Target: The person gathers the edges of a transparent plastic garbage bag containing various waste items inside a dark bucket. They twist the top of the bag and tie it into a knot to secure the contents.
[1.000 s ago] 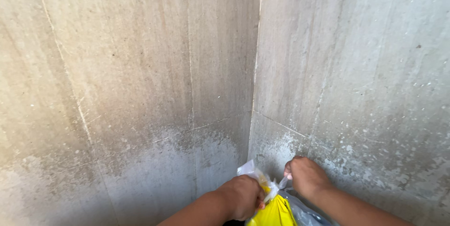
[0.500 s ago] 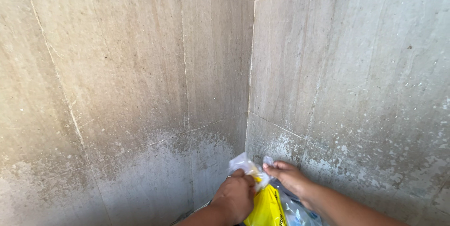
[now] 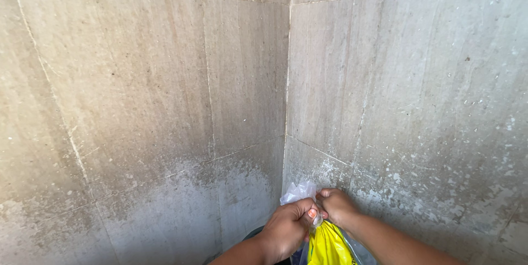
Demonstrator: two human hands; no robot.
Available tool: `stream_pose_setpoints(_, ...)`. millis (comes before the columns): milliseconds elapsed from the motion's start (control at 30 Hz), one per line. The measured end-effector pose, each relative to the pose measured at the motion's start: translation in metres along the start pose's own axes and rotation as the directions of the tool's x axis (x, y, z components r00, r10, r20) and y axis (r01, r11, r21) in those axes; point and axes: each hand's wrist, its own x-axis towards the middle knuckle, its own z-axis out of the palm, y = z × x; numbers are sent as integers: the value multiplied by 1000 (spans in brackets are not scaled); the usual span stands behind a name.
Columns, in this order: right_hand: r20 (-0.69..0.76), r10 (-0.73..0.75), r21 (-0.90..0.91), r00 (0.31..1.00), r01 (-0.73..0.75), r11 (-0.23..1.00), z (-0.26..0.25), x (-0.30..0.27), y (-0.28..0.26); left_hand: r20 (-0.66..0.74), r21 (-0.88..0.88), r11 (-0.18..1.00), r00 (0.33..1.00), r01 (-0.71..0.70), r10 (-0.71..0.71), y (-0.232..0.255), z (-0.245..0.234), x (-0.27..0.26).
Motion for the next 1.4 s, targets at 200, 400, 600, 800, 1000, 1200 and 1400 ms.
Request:
stream_pose_setpoints(200,-208,-76,-531,975,-48,846,-8,-36,-50,-70,-405,887,975,-222,212,-59,25,62)
stream_pose_setpoints(400,-282,-100,-545,954,-73,835,-15,-24,-64,-182,-135,991,983,4,-29,5,19,22)
stream_pose_setpoints(600,-389,-170,-555,905,-84,828,-17,-4,-53,-220,104,988,971,115,-90,64,14,-18)
stream_pose_setpoints(800,-432,-74,-512,899,-177,841,-16,9,-46,-150,163,981,986,101,-77,61,10,-28)
stream_pose_setpoints(1000,-450,-46,-413,892,-162,896,-7,16,-42,-254,-105,992,963,65,-91,17,-1,-3)
stream_pose_setpoints(1200,-188,-52,232,981,95,968,-7,17,-35,-217,-340,936,962,88,-169,-3,-29,3)
stream_pose_setpoints(1400,-18,79,363,997,-67,929,-10,-31,-74,-216,-426,903,962,62,-168,7,-33,14)
